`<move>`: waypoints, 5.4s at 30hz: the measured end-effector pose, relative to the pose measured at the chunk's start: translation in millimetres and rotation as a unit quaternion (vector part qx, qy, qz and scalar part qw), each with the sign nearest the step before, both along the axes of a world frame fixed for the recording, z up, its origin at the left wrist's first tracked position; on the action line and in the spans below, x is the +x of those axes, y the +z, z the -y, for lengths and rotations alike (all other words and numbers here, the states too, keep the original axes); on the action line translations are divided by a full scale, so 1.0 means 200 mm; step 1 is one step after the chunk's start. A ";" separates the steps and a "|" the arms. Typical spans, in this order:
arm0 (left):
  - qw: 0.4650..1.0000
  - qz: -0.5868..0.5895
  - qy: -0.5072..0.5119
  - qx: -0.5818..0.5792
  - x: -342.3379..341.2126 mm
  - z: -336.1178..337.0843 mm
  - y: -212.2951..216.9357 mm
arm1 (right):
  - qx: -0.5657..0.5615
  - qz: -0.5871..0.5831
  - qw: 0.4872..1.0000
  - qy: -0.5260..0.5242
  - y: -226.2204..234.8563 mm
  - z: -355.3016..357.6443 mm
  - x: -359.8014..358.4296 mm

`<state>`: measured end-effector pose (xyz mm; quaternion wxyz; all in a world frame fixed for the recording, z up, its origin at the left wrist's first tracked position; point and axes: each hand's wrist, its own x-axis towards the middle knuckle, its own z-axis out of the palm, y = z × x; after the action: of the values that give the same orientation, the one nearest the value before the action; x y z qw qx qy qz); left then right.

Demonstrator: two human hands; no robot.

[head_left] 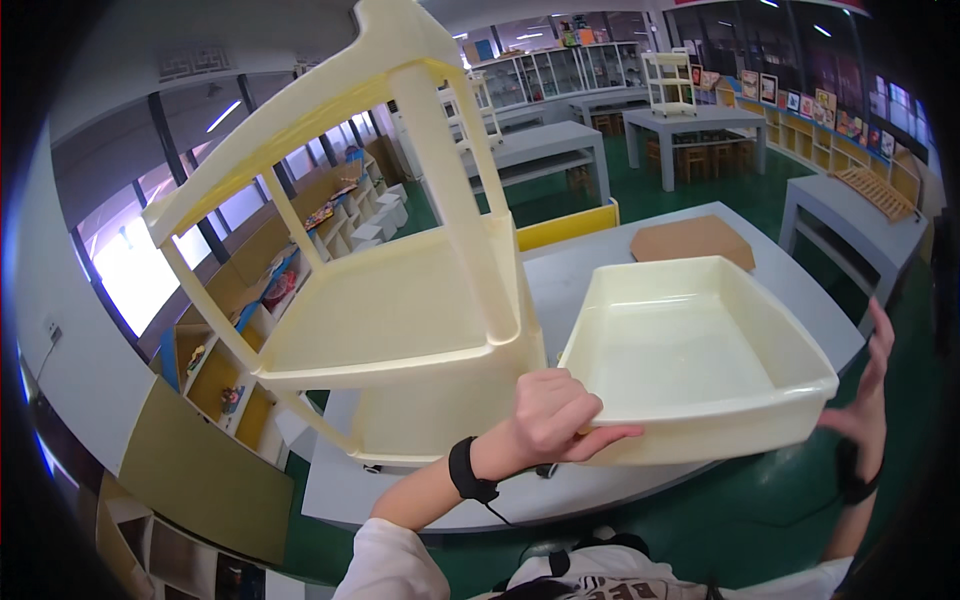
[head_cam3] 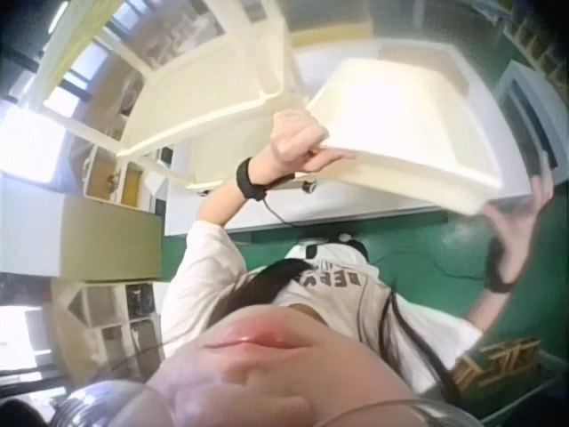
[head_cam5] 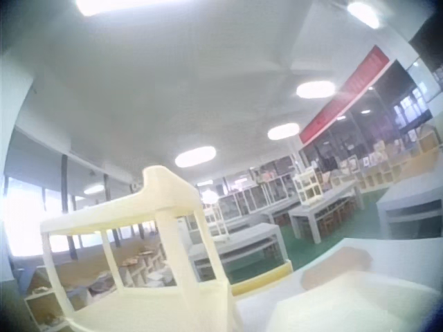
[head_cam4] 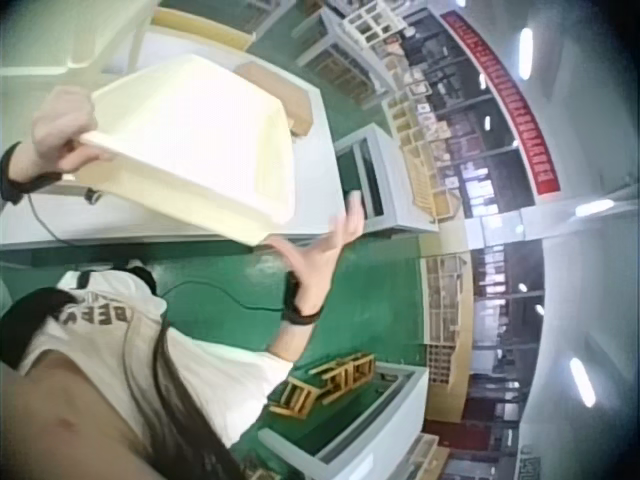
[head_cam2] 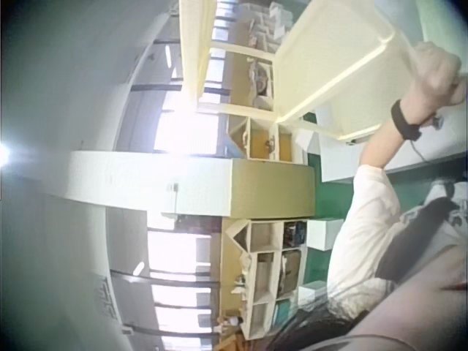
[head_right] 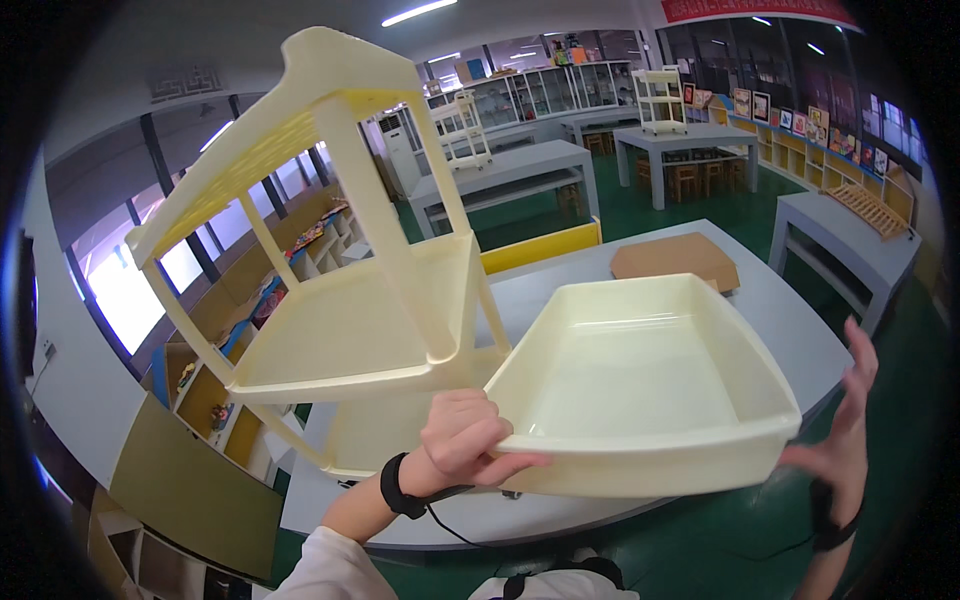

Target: Assemble a multi-tiered plastic storage cart by attaching legs and shelves.

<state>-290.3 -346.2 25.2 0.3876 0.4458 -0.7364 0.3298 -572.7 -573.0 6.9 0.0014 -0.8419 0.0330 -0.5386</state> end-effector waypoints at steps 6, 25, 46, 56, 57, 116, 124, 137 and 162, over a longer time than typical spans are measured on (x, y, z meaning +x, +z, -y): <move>0.993 -0.070 -0.081 -0.049 0.08 -0.08 0.09 | 0.087 -0.104 0.977 -0.164 -0.17 0.31 0.05; 0.944 -0.223 -0.242 -0.023 0.59 -0.88 0.08 | -0.182 0.007 0.983 0.010 0.30 -0.05 0.43; 0.890 -0.338 -0.242 -0.187 0.31 -1.68 -0.30 | -0.335 0.220 0.915 0.037 0.62 -1.02 0.67; 0.884 -0.329 -0.266 -0.198 0.27 -1.91 -0.29 | -0.338 0.211 0.917 0.026 0.62 -1.20 0.85; 0.889 -0.330 -0.241 -0.206 0.27 -1.94 -0.27 | -0.347 0.212 0.913 0.016 0.62 -1.19 0.87; 0.828 -0.552 0.025 -0.093 1.61 -1.53 0.39 | -0.256 0.216 0.941 0.044 0.88 -1.03 1.26; 0.856 -0.499 0.073 -0.112 1.55 -1.47 0.45 | -0.251 0.219 0.938 0.093 0.92 -0.98 1.30; 0.859 -0.490 0.089 -0.119 1.47 -1.46 0.36 | -0.288 0.243 0.923 0.074 0.88 -0.98 1.22; 0.859 -0.486 0.093 -0.126 1.48 -1.50 0.36 | -0.297 0.210 0.931 0.036 0.86 -1.07 1.24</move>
<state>5.5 -45.4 97.7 0.7171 0.5631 -0.3612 0.1958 -325.4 -359.8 178.4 -0.2228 -0.6717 -0.1597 -0.6882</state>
